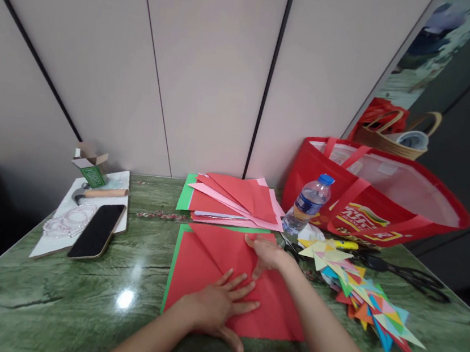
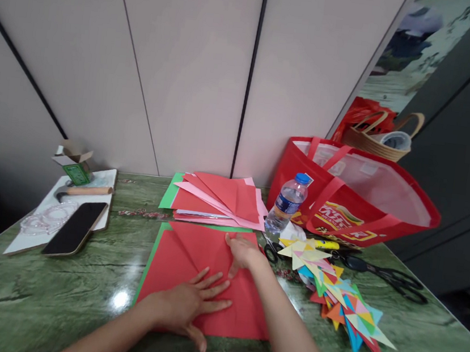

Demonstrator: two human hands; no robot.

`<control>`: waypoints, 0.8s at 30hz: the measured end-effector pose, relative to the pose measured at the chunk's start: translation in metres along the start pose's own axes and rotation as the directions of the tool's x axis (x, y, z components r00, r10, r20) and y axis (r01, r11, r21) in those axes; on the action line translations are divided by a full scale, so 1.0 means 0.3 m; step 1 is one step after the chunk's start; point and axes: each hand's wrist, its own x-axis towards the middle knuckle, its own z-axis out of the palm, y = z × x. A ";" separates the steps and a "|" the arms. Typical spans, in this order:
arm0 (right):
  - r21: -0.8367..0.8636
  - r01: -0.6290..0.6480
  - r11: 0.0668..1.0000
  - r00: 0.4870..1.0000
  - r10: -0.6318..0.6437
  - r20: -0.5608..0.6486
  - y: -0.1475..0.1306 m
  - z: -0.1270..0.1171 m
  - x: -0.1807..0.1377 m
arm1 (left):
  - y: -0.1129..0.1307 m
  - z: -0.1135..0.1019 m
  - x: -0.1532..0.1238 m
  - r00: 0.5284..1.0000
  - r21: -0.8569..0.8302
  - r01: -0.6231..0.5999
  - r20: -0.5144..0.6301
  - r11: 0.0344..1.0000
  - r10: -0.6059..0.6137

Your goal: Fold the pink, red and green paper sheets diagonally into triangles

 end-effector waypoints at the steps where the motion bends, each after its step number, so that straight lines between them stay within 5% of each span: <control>1: -0.008 -0.005 1.000 1.000 0.006 0.028 0.002 0.002 0.003 | -0.014 -0.006 -0.003 1.000 0.004 0.022 0.009 1.000 -0.022; 7: 0.006 0.013 1.000 1.000 -0.013 0.024 0.008 0.003 0.006 | -0.085 -0.064 -0.048 0.983 0.110 0.183 -0.001 0.977 -0.184; 12: 0.021 0.053 0.998 0.999 -0.053 0.008 0.011 0.001 -0.001 | -0.147 -0.113 -0.102 0.918 0.174 0.396 -0.053 0.902 -0.393; 24: 0.019 0.044 0.999 0.999 -0.044 0.020 0.017 0.001 -0.006 | -0.295 -0.142 -0.187 0.638 0.209 0.767 -0.351 0.606 -0.685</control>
